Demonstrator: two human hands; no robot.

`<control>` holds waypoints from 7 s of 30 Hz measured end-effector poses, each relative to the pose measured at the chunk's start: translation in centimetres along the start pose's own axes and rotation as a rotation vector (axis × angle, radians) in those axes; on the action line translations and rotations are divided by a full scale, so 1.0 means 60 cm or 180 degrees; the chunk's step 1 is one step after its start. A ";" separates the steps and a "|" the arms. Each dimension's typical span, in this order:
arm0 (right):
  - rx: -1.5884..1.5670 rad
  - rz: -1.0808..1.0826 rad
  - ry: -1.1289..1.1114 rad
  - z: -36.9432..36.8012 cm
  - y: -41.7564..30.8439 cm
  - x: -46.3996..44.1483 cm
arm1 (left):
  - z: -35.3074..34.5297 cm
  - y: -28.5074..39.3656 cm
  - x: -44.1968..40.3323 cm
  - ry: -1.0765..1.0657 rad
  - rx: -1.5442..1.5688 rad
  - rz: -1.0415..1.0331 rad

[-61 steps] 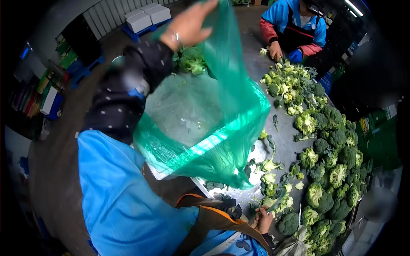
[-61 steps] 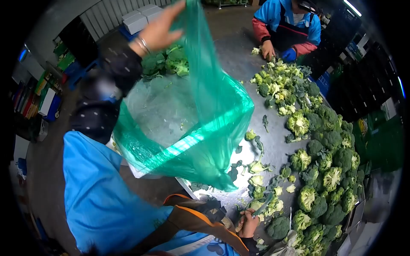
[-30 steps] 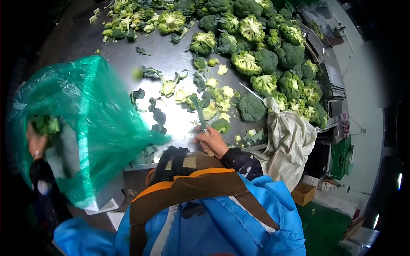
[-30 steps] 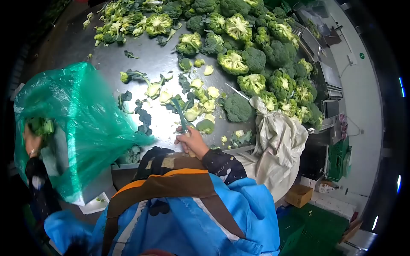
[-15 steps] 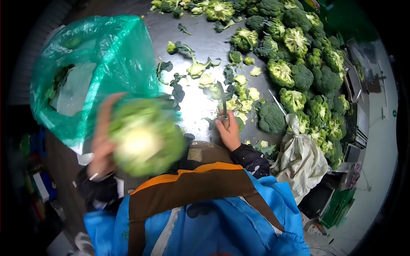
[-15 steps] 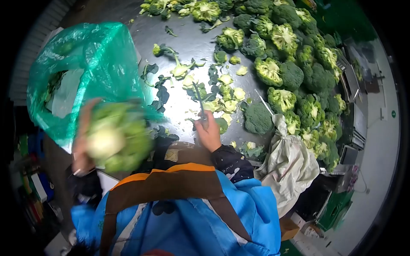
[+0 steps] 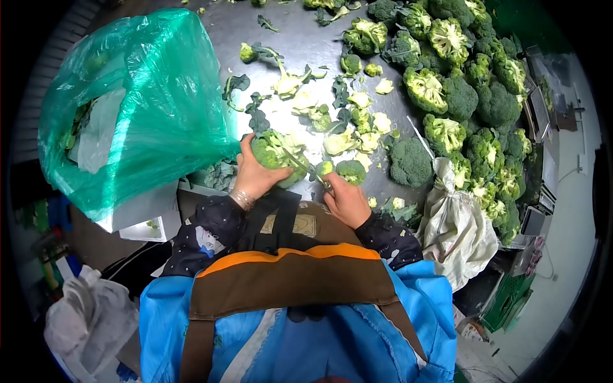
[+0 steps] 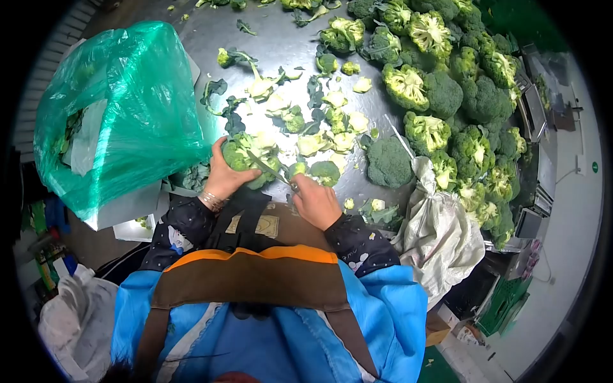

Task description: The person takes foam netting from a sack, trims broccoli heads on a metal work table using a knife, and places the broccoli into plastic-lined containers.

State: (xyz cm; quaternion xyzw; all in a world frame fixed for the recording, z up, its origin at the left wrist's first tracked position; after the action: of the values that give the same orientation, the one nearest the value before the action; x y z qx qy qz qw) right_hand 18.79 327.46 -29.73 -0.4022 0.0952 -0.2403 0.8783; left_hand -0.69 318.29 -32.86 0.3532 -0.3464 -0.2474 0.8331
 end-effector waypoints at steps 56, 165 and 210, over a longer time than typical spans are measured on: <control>-0.2770 -0.0140 0.2795 0.416 0.103 -0.077 | 0.117 0.109 0.108 -0.1267 0.1944 -0.0743; 0.1267 0.0555 0.0530 0.024 -0.128 -0.050 | 0.124 0.046 0.152 -0.0812 0.1592 0.0075; -0.3196 -0.0975 0.1885 0.165 0.054 -0.140 | 0.624 0.130 0.110 0.0476 0.0122 -0.1136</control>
State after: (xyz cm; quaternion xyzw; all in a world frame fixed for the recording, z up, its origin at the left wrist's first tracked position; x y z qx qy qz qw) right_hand 16.17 339.99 -25.87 -0.6928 0.3786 -0.3916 0.4726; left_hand -23.34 303.22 -5.16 0.4421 -0.2200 -0.3576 0.7926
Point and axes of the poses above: each hand's wrist, its own x-axis away from the middle knuckle, its own z-axis out of the back of the hand, y = z × x, the point moved 8 cm from there along -x, towards the middle knuckle, and after that the axes turned 4 degrees about z, right-handed, at the moved point
